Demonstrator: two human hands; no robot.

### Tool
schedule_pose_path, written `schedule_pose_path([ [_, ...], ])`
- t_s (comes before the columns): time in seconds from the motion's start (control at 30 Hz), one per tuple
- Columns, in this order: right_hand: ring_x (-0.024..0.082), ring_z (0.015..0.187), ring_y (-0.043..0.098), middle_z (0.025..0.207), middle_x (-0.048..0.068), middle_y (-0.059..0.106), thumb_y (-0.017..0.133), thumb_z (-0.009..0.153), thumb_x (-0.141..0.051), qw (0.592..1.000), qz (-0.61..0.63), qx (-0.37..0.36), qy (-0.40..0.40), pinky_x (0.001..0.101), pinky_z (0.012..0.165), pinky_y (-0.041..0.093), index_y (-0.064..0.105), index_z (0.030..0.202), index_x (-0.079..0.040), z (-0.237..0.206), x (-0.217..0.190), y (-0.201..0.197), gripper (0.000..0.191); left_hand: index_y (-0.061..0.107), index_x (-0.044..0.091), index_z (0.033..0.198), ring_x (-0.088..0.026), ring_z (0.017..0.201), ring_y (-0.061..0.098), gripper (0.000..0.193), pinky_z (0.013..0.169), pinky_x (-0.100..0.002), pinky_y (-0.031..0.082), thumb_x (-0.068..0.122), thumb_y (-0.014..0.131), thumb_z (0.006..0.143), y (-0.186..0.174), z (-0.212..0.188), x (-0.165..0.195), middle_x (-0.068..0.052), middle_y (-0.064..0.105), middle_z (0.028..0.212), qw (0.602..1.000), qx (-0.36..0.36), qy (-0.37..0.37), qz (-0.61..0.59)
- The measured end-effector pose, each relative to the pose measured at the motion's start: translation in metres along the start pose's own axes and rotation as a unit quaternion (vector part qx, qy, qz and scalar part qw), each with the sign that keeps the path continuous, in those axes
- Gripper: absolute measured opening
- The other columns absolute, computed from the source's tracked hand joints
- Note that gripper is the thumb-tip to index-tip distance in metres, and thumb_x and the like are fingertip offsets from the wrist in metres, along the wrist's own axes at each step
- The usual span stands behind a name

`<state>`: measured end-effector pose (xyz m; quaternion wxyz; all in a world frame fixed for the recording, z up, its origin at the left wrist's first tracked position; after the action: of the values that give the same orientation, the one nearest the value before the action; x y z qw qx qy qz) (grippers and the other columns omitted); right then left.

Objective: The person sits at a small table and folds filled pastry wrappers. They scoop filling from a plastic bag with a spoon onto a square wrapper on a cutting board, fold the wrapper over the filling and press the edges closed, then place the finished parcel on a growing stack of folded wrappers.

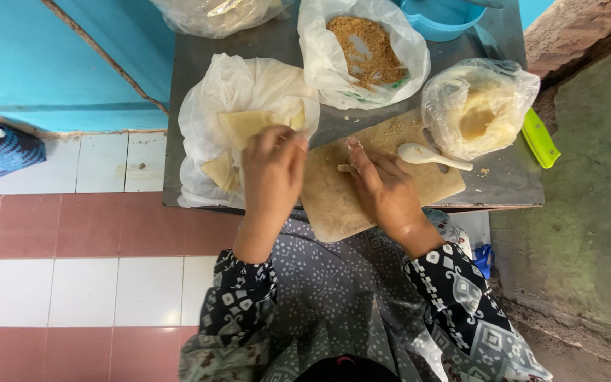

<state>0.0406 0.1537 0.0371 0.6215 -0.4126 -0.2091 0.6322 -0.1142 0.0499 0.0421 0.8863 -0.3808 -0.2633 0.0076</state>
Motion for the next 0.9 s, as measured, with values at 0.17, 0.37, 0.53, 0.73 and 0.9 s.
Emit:
schedule_pose_path([
  [0.17,0.03,0.098,0.064,0.108,0.012,0.072,0.077,0.087,-0.008,0.998,-0.019,-0.036,0.039,0.0414,0.094,0.048,0.039,0.157,-0.003,0.001,0.007,0.007,0.079,0.076,0.008,0.113,-0.03,0.105,0.062,0.016,0.095,-0.042,0.049,0.017,0.066,0.104,-0.021,0.003,-0.032,-0.009,0.067,0.112,0.981,0.13,-0.13,-0.057],
  [0.37,0.025,0.104,0.065,0.107,0.004,0.073,0.076,0.094,-0.008,0.998,-0.047,-0.019,0.024,0.0407,0.097,0.047,0.039,0.159,-0.008,0.007,0.007,0.008,0.075,0.074,0.006,0.115,-0.027,0.11,0.063,0.02,0.098,-0.038,0.051,0.021,0.063,0.108,-0.026,0.005,-0.05,-0.009,0.064,0.113,0.953,0.209,-0.176,-0.128],
  [0.53,0.027,0.107,0.064,0.114,0.01,0.073,0.075,0.091,-0.01,0.998,-0.051,-0.028,0.022,0.0423,0.1,0.046,0.041,0.157,-0.005,0.007,0.007,0.005,0.075,0.075,0.005,0.114,-0.025,0.108,0.061,0.019,0.096,-0.036,0.051,0.02,0.064,0.108,-0.026,-0.009,-0.065,-0.009,0.062,0.113,0.947,0.219,-0.201,-0.124],
  [0.73,0.029,0.096,0.066,0.104,0.01,0.072,0.076,0.094,-0.007,0.996,-0.085,-0.003,0.013,0.0424,0.091,0.05,0.046,0.155,-0.005,0.043,-0.003,0.004,0.068,0.075,0.006,0.111,-0.025,0.101,0.062,0.018,0.089,-0.036,0.051,0.02,0.068,0.102,-0.028,-0.014,-0.087,-0.01,0.064,0.11,0.94,0.217,-0.237,-0.114],
  [0.9,0.033,0.091,0.068,0.106,0.012,0.07,0.07,0.103,0.003,0.996,-0.013,0.076,-0.047,0.0438,0.082,0.054,0.044,0.154,-0.001,0.145,-0.006,0.008,0.057,0.074,0.006,0.113,-0.03,0.105,0.064,0.019,0.091,-0.04,0.052,0.02,0.07,0.101,-0.028,-0.017,-0.08,-0.013,0.064,0.111,0.942,0.207,-0.24,-0.11],
])
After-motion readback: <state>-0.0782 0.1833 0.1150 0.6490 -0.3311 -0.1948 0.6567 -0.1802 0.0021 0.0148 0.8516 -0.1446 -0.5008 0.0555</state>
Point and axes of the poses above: each hand's wrist, its own z-axis towards the middle knuckle, its own y-axis out of the palm, x = y × z, the point moved 7 cm from there along z, towards the middle knuckle
